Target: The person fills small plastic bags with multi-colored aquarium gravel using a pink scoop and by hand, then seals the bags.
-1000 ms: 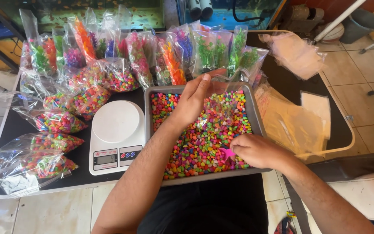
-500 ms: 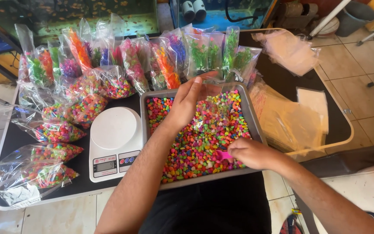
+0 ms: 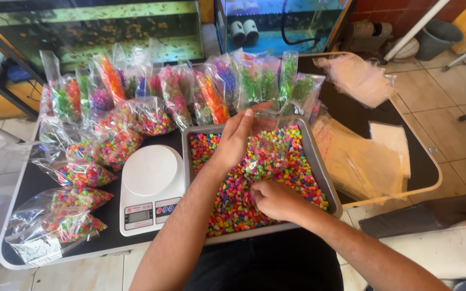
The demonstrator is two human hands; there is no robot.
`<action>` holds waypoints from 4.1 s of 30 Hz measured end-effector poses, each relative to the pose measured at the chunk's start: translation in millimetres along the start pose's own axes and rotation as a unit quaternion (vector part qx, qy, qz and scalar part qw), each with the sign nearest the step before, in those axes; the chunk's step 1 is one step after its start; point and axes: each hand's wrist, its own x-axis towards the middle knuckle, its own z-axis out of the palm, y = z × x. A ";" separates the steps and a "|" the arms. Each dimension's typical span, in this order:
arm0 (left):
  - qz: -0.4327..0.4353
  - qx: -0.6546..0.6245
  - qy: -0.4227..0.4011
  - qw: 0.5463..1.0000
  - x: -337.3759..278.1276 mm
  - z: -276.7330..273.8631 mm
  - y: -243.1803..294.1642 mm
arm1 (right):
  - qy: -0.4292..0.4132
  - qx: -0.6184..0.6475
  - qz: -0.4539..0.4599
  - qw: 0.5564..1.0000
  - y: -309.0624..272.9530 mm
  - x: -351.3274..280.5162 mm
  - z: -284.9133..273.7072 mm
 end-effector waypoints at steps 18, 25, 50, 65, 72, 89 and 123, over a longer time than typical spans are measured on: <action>0.030 -0.103 0.017 0.994 5.1 5.1 -21.9 | 0.142 0.151 -0.086 0.975 31.2 -51.6 -107.0; 0.012 -0.113 0.016 0.993 1.4 8.3 -6.7 | 0.192 0.103 -0.118 0.969 10.7 -39.3 -175.5; 0.063 -0.061 0.053 0.995 -0.1 16.8 -0.4 | 0.268 -0.272 0.016 0.924 -43.7 -50.0 -178.7; 0.057 -0.023 0.034 0.998 -1.0 10.2 -2.8 | 0.428 -0.341 -0.143 0.825 -9.1 -69.7 -159.9; -0.150 0.070 -0.183 0.969 -5.1 0.7 42.1 | 0.184 -0.214 0.080 0.956 -21.5 -125.7 -156.2; -0.145 0.214 -0.200 0.945 -7.8 1.4 -31.3 | 0.218 -0.249 0.007 0.944 53.8 -45.8 -85.6; -0.020 -0.003 -0.096 0.995 1.5 -27.5 18.3 | 0.199 0.443 -0.349 0.801 33.1 57.5 -90.5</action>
